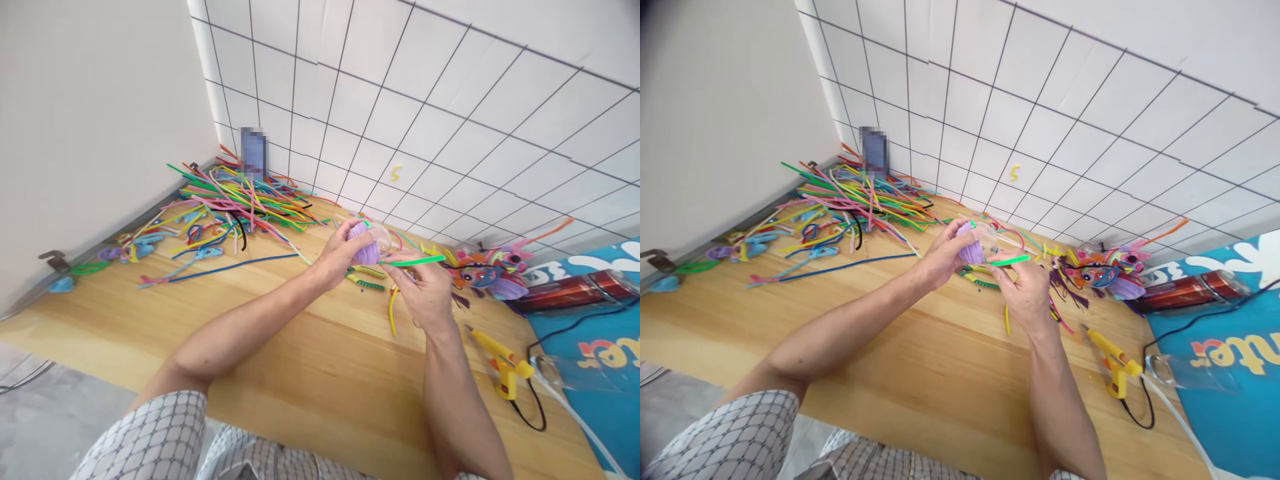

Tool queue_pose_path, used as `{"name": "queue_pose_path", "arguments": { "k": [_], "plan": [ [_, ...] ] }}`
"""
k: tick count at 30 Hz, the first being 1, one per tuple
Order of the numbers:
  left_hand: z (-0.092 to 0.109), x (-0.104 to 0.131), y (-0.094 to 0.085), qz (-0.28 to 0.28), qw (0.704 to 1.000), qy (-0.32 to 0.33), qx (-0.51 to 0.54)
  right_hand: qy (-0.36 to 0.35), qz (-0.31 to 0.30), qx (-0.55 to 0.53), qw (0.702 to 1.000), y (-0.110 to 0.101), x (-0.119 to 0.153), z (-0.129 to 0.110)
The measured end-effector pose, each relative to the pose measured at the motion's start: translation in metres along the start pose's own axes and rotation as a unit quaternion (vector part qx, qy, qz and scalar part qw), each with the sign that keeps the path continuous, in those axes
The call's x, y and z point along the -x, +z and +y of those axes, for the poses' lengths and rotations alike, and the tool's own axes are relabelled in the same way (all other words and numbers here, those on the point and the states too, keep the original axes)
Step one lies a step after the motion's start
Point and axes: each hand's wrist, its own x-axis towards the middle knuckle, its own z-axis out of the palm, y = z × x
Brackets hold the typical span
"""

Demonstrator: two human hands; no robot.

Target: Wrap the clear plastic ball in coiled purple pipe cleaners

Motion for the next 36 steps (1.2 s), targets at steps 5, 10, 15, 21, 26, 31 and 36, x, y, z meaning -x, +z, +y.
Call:
{"name": "queue_pose_path", "arguments": {
  "k": [5, 10, 15, 21, 26, 31, 36],
  "plan": [
    [-0.004, 0.000, 0.000, -0.019, 0.998, 0.026, -0.052, 0.020, 0.000, -0.009, 1.000, 0.003, 0.000, 0.002],
    [-0.007, -0.002, -0.003, -0.029, 0.990, 0.072, -0.118, 0.078, -0.013, -0.041, 0.996, 0.006, 0.003, 0.008],
    [-0.005, -0.001, -0.004, -0.065, 0.985, 0.087, -0.137, 0.126, -0.005, -0.109, 0.986, 0.008, 0.002, 0.008],
    [0.000, -0.001, -0.007, -0.096, 0.976, 0.087, -0.175, 0.125, -0.005, -0.098, 0.987, 0.005, 0.001, 0.009],
    [0.004, 0.002, -0.010, -0.145, 0.965, 0.087, -0.201, 0.112, -0.008, -0.078, 0.991, 0.001, 0.002, 0.012],
    [0.003, 0.002, -0.012, -0.161, 0.964, 0.050, -0.208, 0.114, -0.014, -0.087, 0.990, -0.001, 0.001, 0.010],
    [0.001, 0.002, -0.012, -0.158, 0.970, 0.035, -0.183, 0.110, -0.019, -0.071, 0.991, 0.001, 0.002, 0.011]
  ]
}}
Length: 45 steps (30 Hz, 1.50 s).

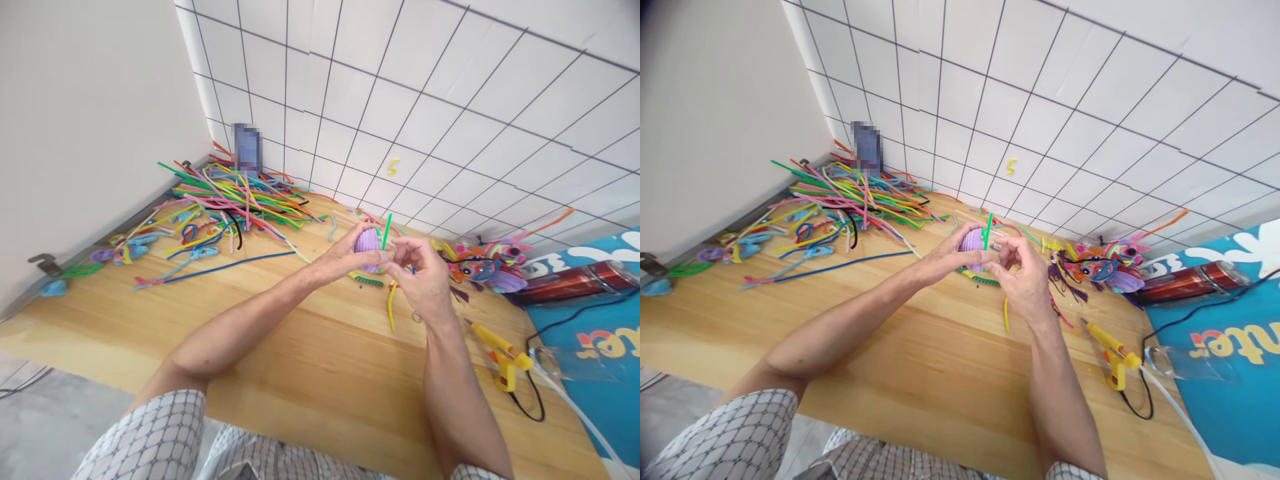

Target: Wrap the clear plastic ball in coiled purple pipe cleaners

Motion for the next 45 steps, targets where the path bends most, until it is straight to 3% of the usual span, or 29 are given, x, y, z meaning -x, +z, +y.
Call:
{"name": "queue_pose_path", "arguments": {
  "k": [9, 18, 29, 40, 45],
  "plan": [
    [0.000, 0.000, 0.004, 0.021, 0.999, -0.015, 0.033, -0.045, 0.002, 0.033, 0.998, 0.001, -0.001, -0.003],
    [-0.007, -0.002, 0.002, 0.033, 0.999, 0.011, -0.010, -0.064, -0.008, 0.052, 0.997, 0.000, -0.002, -0.006],
    [-0.022, -0.012, 0.002, -0.004, 0.971, -0.136, 0.194, -0.016, -0.004, 0.002, 1.000, -0.009, -0.004, 0.000],
    [-0.014, -0.011, -0.003, 0.003, 0.954, -0.156, 0.255, -0.064, -0.032, 0.075, 0.995, -0.007, -0.004, -0.003],
    [-0.015, -0.012, -0.005, -0.015, 0.945, -0.179, 0.273, -0.034, -0.038, 0.022, 0.998, -0.016, -0.007, 0.001]
  ]
}}
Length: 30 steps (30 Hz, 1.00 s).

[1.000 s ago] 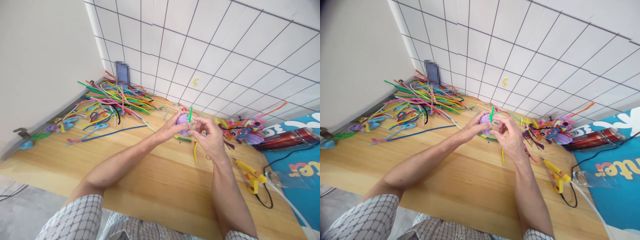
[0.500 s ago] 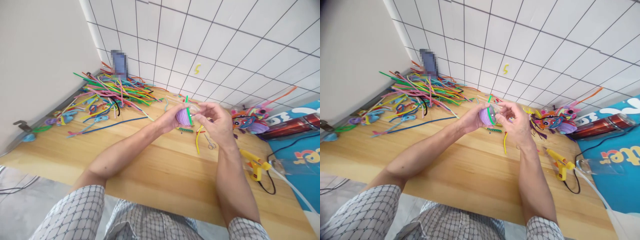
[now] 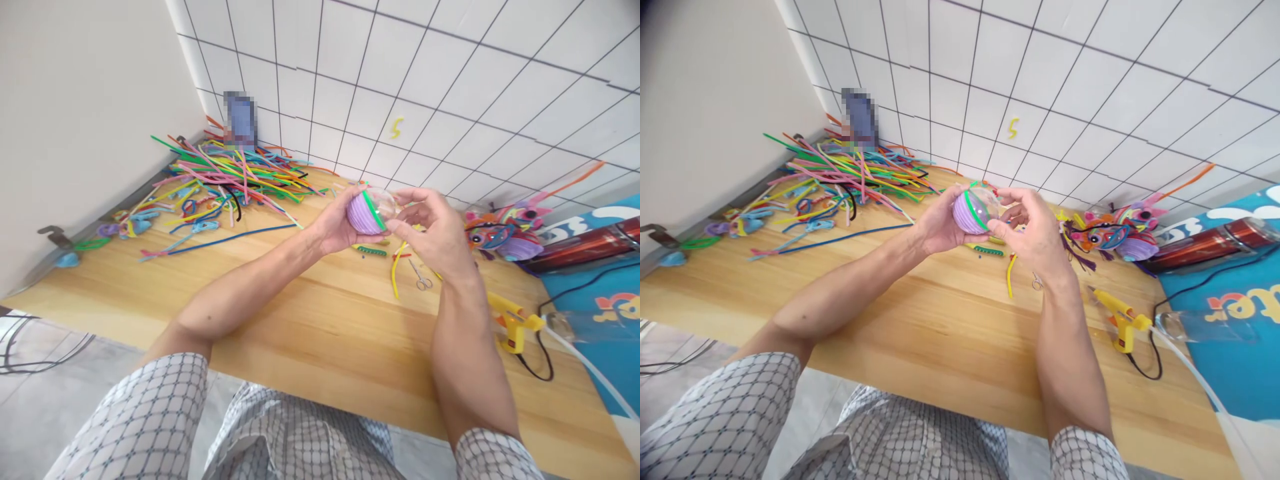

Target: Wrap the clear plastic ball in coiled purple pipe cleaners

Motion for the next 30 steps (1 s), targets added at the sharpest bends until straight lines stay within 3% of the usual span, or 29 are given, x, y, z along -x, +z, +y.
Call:
{"name": "queue_pose_path", "arguments": {
  "k": [6, 12, 19, 30],
  "plan": [
    [0.001, -0.002, -0.004, 0.003, 1.000, -0.024, 0.000, 0.023, 0.013, -0.010, 1.000, -0.001, -0.003, 0.011],
    [-0.005, -0.005, -0.007, 0.040, 0.999, 0.018, -0.010, 0.011, -0.036, -0.005, 0.999, 0.016, -0.003, 0.016],
    [-0.023, -0.008, -0.009, 0.091, 0.981, 0.119, -0.120, 0.010, -0.020, 0.013, 1.000, 0.018, -0.002, 0.021],
    [-0.028, -0.015, -0.020, 0.079, 0.979, 0.128, -0.137, 0.029, -0.040, 0.024, 0.998, 0.024, -0.002, 0.019]
  ]
}}
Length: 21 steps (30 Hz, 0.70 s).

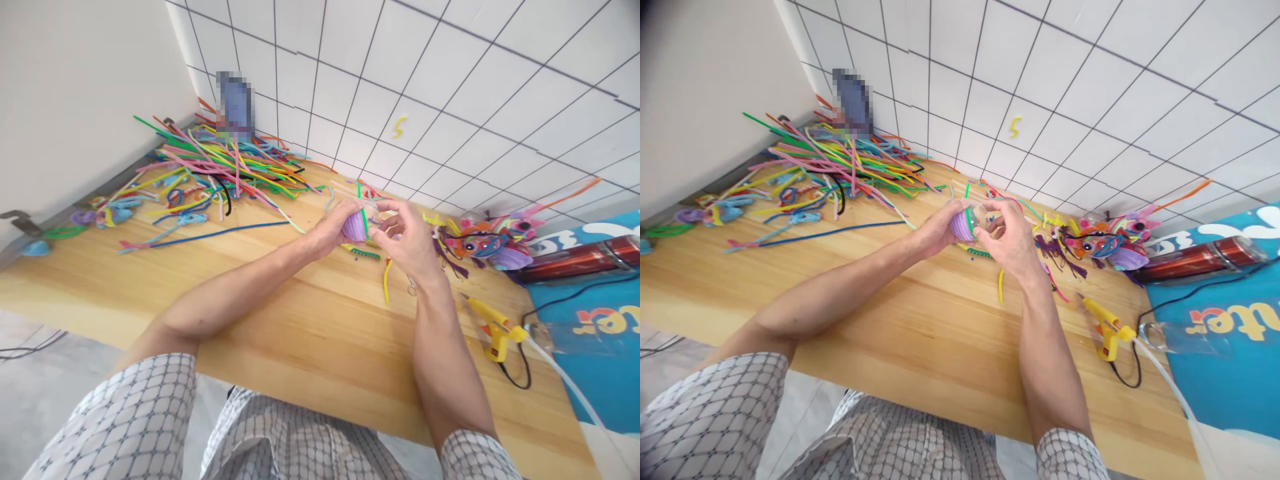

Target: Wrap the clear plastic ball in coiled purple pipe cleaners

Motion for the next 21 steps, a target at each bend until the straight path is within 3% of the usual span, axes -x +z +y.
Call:
{"name": "queue_pose_path", "arguments": {
  "k": [11, 16, 21],
  "plan": [
    [0.004, 0.004, 0.014, 0.029, 0.999, -0.012, -0.041, 0.043, -0.024, -0.046, 0.998, -0.003, 0.008, 0.002],
    [-0.002, 0.015, 0.021, -0.045, 0.994, 0.040, -0.089, 0.075, -0.034, -0.098, 0.992, -0.013, 0.034, 0.000],
    [-0.013, 0.030, 0.025, -0.136, 0.964, 0.121, -0.191, 0.068, -0.023, -0.091, 0.993, -0.014, 0.072, 0.006]
  ]
}}
